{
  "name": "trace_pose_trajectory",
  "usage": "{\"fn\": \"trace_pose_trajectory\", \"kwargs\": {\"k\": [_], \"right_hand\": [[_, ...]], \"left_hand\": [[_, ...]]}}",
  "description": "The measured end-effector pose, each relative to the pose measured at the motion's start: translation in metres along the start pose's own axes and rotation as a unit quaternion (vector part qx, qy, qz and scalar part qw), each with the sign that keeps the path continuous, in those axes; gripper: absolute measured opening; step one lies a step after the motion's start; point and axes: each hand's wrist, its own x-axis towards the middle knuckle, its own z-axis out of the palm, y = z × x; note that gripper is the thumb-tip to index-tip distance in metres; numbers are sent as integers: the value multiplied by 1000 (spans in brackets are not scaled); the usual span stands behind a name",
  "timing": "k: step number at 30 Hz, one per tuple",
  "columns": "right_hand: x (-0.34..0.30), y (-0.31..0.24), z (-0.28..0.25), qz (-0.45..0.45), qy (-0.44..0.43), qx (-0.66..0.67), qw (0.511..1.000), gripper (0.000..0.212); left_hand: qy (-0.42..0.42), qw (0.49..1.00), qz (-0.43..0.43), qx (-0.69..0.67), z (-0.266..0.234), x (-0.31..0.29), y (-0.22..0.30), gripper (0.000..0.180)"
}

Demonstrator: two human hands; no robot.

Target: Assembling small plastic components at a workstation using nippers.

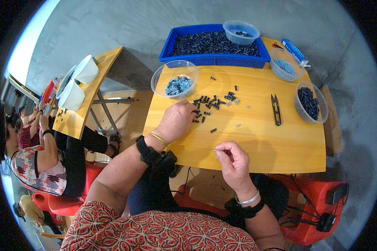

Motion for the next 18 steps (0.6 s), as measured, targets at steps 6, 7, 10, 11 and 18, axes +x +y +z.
{"fn": "trace_pose_trajectory", "kwargs": {"k": [6,7,10,11,18], "right_hand": [[0,0,-1,4,-2,-4,1000,5],[-1,0,-1,4,-2,-4,1000,5],[-1,0,0,5,-2,2,1000,5],[-1,-1,0,5,-2,0,1000,5],[0,0,-1,3,2,9,1000,4]], "left_hand": [[56,992,-56,-102,2,0,-1,11],[51,991,-64,-110,1,1,-1,12],[52,987,-74,-129,2,2,-3,13],[59,985,-78,-140,2,2,-4,13],[115,952,-102,-264,-16,-5,-1,13]]}}
